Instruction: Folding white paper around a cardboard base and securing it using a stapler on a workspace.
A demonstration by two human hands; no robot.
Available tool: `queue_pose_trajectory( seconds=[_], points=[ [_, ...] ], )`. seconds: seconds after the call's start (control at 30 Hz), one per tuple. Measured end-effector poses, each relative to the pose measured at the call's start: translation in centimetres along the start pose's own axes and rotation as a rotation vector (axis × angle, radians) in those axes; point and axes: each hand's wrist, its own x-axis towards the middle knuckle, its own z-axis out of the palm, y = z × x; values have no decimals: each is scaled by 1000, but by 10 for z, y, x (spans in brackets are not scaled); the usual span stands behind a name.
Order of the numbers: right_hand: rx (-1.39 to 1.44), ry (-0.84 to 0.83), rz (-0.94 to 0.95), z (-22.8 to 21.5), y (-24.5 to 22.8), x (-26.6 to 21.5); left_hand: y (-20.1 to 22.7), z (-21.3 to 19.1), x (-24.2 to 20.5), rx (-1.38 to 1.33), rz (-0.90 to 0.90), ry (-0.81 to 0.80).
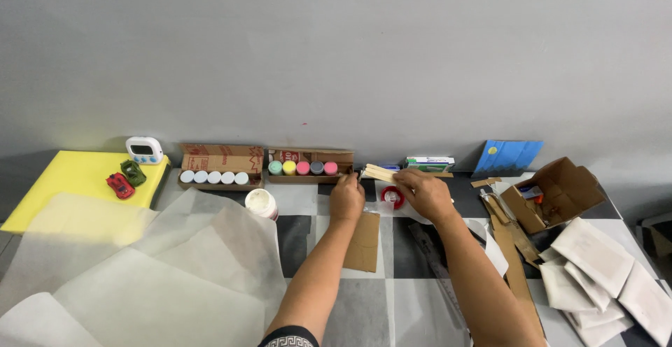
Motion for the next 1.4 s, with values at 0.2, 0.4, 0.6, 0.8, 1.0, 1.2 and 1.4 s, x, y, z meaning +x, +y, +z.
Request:
queue_pose_trajectory(
  seconds=[0.2, 0.4, 0.6, 0.8, 1.0, 1.2, 1.4],
  points=[
    [-31, -33, -51, 4, -1, 7, 3, 43, -11, 134, -38, 158],
    [-83, 6, -65, 13, 15, 10, 26, 19, -4, 241, -1, 400],
    [-44, -19, -79, 18, 14, 13, 28, 12, 0, 227, -69, 375],
    [-40, -137, -52, 2, 5, 18, 29, 6, -3, 209, -111, 262],
    [165, -277, 108, -13, 3, 27, 31, 2, -2, 211, -143, 235],
    [247, -330, 229, -25, 4, 29, 36, -15, 0, 194, -160, 81],
    [321, -60, 333, 2, 50, 20, 25, -55, -6, 79, -126, 110]
  ],
)
